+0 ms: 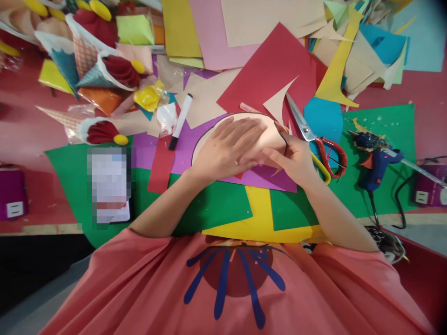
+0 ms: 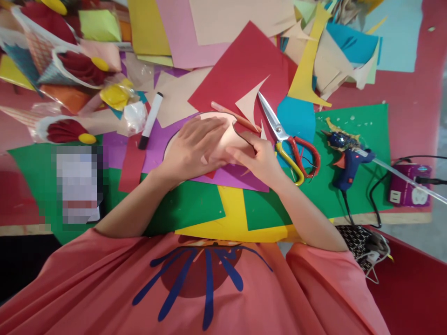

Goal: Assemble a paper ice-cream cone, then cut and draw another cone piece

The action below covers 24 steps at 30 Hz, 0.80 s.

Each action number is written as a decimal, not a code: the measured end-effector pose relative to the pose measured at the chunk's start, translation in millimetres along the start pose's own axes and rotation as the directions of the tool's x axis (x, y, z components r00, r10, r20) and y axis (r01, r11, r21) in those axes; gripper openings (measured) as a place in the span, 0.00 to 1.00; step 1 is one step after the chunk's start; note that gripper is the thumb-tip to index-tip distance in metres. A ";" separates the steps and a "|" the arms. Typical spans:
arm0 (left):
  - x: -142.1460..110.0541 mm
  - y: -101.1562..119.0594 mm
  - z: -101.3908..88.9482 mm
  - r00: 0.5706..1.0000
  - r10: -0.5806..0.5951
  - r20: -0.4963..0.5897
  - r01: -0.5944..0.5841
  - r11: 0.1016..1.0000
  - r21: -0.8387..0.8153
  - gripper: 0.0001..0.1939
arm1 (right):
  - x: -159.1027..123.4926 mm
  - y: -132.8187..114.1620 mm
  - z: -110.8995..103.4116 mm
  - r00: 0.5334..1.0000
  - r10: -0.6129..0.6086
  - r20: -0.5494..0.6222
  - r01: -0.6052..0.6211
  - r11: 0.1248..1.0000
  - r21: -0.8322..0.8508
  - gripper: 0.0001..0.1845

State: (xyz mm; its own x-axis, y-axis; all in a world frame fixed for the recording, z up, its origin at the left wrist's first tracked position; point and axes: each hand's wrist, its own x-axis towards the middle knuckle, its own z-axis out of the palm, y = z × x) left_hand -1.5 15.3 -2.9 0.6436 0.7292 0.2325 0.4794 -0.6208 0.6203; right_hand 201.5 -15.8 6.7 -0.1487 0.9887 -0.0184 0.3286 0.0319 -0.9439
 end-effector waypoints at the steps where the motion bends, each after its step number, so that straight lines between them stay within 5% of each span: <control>1: -0.4 0.5 -1.6 1.000 -0.005 0.004 0.005 1.000 -0.028 0.37 | -0.6 -0.6 -1.0 1.000 0.026 0.011 -0.026 0.999 0.024 0.14; 4: -2.1 -1.8 -8.1 0.992 -0.113 -0.062 0.104 0.985 -0.135 0.39 | 0.3 1.3 -5.9 0.999 0.040 -0.033 -0.035 0.990 0.136 0.13; 8: -2.7 -8.2 -13.8 0.906 -0.377 -0.193 0.271 0.867 -0.418 0.34 | 5.6 4.4 -12.8 0.976 0.121 -0.181 -0.075 0.968 0.241 0.12; 11: -1.7 -8.8 -15.1 0.887 -0.462 -0.015 0.313 0.624 -0.715 0.29 | 8.7 2.8 -15.0 0.955 0.176 -0.240 -0.100 0.949 0.299 0.12; 14: -1.2 -6.7 -15.4 0.887 -0.433 0.159 0.367 0.454 -0.812 0.28 | 10.2 -0.1 -15.2 0.957 0.180 -0.226 -0.085 0.924 0.373 0.15; 16: -1.1 -6.5 -15.2 0.893 -0.432 0.124 0.334 0.453 -0.827 0.28 | 11.2 -1.7 -15.8 0.954 0.192 -0.229 -0.092 0.917 0.389 0.17; 21: -0.7 -12.3 -15.1 0.884 -0.426 -0.190 0.125 0.609 -0.783 0.21 | 14.6 -4.2 -20.9 0.908 0.269 -0.321 -0.112 0.894 0.433 0.19; 24: -2.0 -12.4 -14.2 0.937 -0.348 -0.036 0.206 0.634 -0.745 0.26 | 14.5 -4.9 -23.5 0.916 0.283 -0.284 -0.140 0.889 0.436 0.19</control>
State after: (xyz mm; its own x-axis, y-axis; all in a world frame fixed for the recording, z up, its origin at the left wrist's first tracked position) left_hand -17.2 25.6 -0.4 0.4145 0.9096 0.0294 -0.0075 -0.0289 0.9996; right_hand 219.7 1.8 18.8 0.2216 0.9563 -0.1905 -0.0934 -0.1736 -0.9804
